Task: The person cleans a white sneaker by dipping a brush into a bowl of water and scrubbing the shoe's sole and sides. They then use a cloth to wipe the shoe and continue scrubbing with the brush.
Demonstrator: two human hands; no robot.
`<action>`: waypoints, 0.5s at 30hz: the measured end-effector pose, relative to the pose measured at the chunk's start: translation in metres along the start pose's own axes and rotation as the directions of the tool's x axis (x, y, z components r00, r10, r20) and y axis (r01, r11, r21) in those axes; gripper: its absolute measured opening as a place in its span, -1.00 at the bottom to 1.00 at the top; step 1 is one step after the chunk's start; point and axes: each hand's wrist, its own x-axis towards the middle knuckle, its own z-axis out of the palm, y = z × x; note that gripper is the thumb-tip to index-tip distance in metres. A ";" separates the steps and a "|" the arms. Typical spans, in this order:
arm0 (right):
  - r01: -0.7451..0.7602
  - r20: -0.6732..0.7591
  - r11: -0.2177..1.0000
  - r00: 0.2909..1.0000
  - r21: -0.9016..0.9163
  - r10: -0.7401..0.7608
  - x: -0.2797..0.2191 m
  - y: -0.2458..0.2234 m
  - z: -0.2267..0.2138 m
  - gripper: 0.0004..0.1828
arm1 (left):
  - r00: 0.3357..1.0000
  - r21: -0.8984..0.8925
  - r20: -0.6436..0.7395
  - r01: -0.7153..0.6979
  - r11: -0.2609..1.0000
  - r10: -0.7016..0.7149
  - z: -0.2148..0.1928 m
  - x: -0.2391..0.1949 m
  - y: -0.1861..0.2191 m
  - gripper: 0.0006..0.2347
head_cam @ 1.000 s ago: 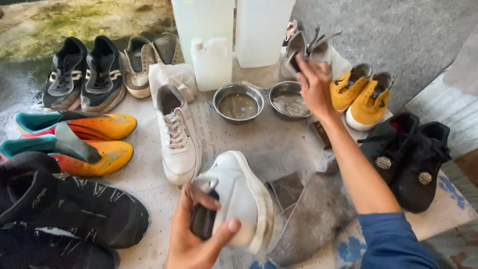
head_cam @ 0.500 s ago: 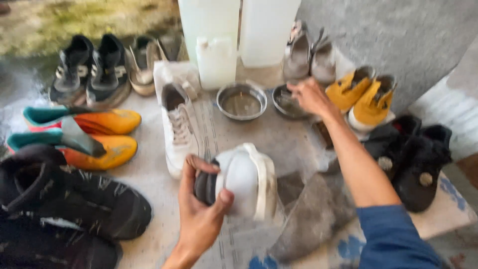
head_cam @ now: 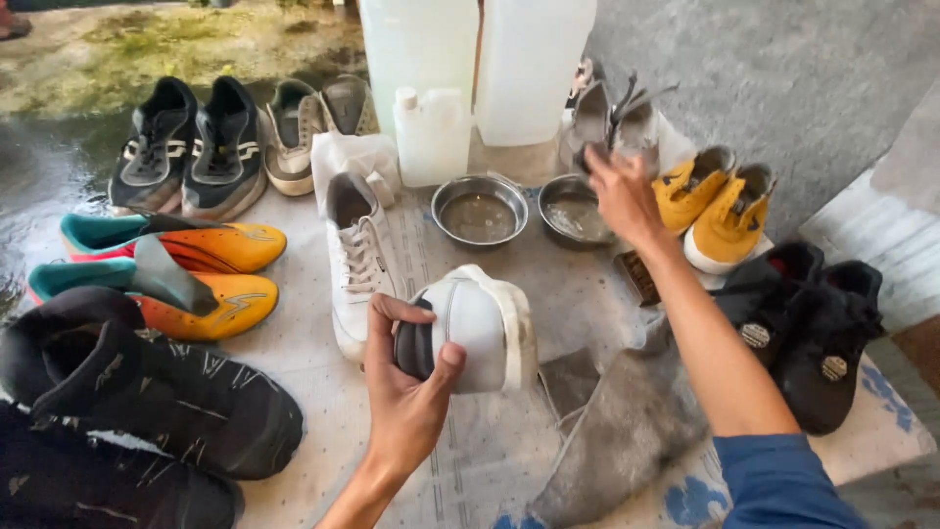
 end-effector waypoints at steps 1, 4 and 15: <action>-0.107 0.259 0.994 0.961 0.026 0.097 -0.003 -0.005 -0.004 -0.50 | 1.000 0.002 0.010 0.015 1.000 -0.015 -0.001 -0.002 -0.002 -0.62; -0.174 0.321 0.985 0.934 0.020 0.158 -0.018 -0.007 0.005 -0.49 | 0.997 -0.024 0.031 0.069 0.997 -0.068 -0.002 -0.008 -0.003 -0.63; -0.057 0.413 0.994 0.906 -0.090 0.090 -0.012 -0.017 -0.006 -0.49 | 0.993 -0.069 -0.044 0.106 0.992 -0.109 -0.002 -0.008 0.000 -0.70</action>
